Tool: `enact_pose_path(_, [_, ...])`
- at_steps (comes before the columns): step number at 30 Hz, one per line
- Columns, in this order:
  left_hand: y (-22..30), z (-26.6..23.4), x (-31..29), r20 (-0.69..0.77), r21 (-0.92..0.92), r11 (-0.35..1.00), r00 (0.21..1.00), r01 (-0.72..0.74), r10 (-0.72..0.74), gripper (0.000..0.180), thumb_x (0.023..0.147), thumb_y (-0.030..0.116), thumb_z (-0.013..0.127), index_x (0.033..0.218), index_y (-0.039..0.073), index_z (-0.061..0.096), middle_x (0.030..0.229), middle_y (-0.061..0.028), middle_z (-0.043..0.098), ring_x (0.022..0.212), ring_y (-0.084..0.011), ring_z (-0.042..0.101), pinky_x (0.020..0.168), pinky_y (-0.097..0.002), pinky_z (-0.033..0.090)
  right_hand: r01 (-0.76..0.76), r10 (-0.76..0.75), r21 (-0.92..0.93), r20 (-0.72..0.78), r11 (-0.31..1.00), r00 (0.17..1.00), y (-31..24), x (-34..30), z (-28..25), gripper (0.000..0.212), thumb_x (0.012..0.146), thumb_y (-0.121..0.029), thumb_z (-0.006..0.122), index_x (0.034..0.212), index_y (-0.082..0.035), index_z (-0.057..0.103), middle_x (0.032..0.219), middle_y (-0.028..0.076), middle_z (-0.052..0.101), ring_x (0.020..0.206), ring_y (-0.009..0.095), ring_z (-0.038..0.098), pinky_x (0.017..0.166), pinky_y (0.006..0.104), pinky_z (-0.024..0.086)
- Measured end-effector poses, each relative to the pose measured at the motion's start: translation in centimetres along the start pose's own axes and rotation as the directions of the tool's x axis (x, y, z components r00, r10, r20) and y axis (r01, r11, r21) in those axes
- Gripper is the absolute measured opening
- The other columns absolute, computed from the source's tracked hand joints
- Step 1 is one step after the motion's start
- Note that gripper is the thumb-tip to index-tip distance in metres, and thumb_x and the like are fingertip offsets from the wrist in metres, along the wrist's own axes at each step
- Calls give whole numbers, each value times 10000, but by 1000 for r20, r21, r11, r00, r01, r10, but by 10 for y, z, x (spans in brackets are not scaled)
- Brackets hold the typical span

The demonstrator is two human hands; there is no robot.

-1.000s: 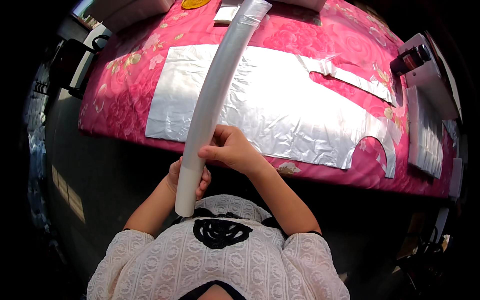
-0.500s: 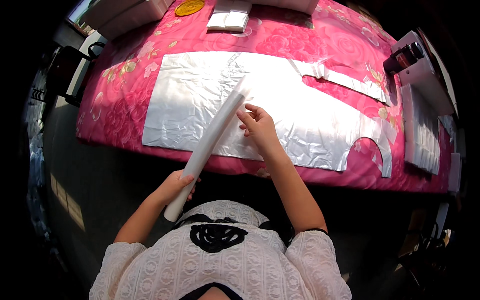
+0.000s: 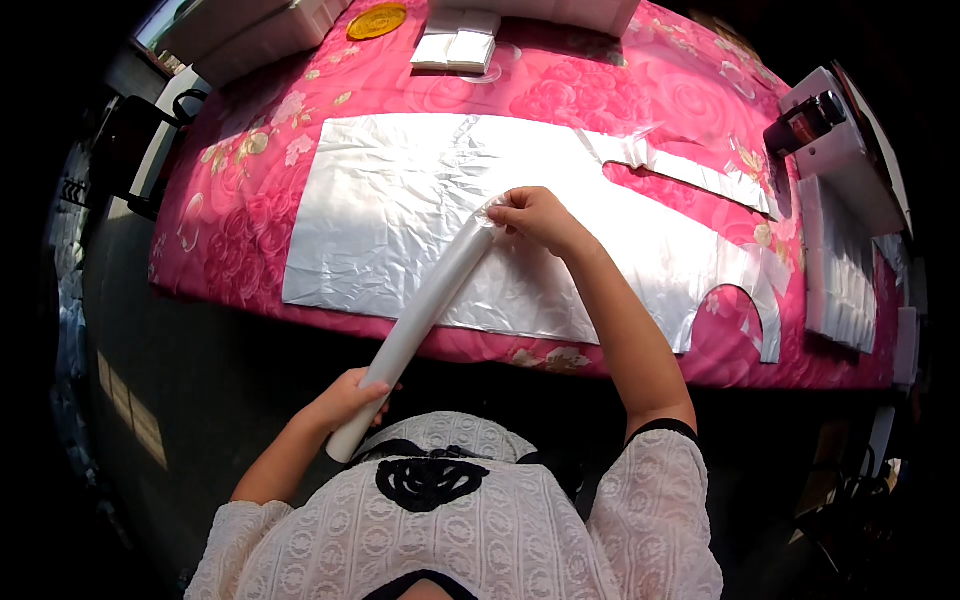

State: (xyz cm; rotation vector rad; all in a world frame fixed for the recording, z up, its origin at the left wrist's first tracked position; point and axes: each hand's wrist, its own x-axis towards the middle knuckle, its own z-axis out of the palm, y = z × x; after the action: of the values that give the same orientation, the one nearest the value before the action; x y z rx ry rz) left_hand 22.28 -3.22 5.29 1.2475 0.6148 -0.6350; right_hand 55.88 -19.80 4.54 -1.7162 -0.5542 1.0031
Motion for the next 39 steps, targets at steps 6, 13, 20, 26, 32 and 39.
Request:
enact_pose_path(6, [2, -5, -5, -22, 69, 996, 998, 58, -57, 328, 793, 247, 662, 993, 15, 542, 750, -53, 578, 610, -119, 567, 572, -269, 488, 75, -110, -142, -254, 987, 961, 24, 19, -37, 188, 809, -186, 660, 805, 0, 636, 659, 24, 591, 588, 88, 534, 550, 244, 431])
enact_pose_path(13, [-18, -72, -50, 163, 212, 957, 959, 198, -234, 367, 765, 207, 696, 1047, 16, 558, 868, -43, 611, 801, -121, 579, 754, -282, 471, -104, -223, -397, -692, 912, 687, 32, -6, -130, 213, 841, -185, 589, 879, 21, 629, 736, 109, 640, 644, 160, 576, 637, 293, 450])
enact_pose_path(20, [70, -74, -33, 124, 739, 666, 992, -99, 9, 426, 690, 291, 749, 976, 20, 588, 862, -121, 626, 806, -216, 603, 744, -314, 458, 40, -273, -358, -631, 933, 726, 38, 0, -119, 203, 844, -186, 610, 853, 15, 630, 687, 56, 610, 626, 113, 533, 610, 251, 432])
enact_pose_path(26, [153, -15, 57, 235, 969, -51, 833, -243, 500, 349, 661, 248, 736, 893, 69, 546, 794, -110, 593, 795, -296, 603, 693, -403, 471, 135, -342, -412, -485, 901, 805, 16, 32, -62, 204, 830, -164, 625, 826, 37, 589, 685, 91, 572, 619, 158, 499, 621, 286, 419])
enact_pose_path(32, [130, 18, 117, 636, 700, -354, 318, -620, 703, 461, 683, 250, 719, 1037, 7, 550, 1080, -136, 543, 1039, -307, 514, 923, -405, 409, 99, -314, -450, -434, 888, 845, 4, 37, -55, 204, 816, -166, 631, 892, 24, 624, 826, 125, 638, 717, 174, 585, 683, 302, 460])
enact_pose_path(39, [81, 32, 113, 620, 776, -306, 576, -552, 532, 887, 777, 591, 494, 1344, -64, 303, 1433, -223, 264, 1350, -342, 227, 1094, -439, 175, 28, -251, -336, -642, 942, 724, 1, 43, -56, 257, 820, -200, 619, 992, -8, 615, 959, 135, 623, 842, 206, 594, 739, 331, 468])
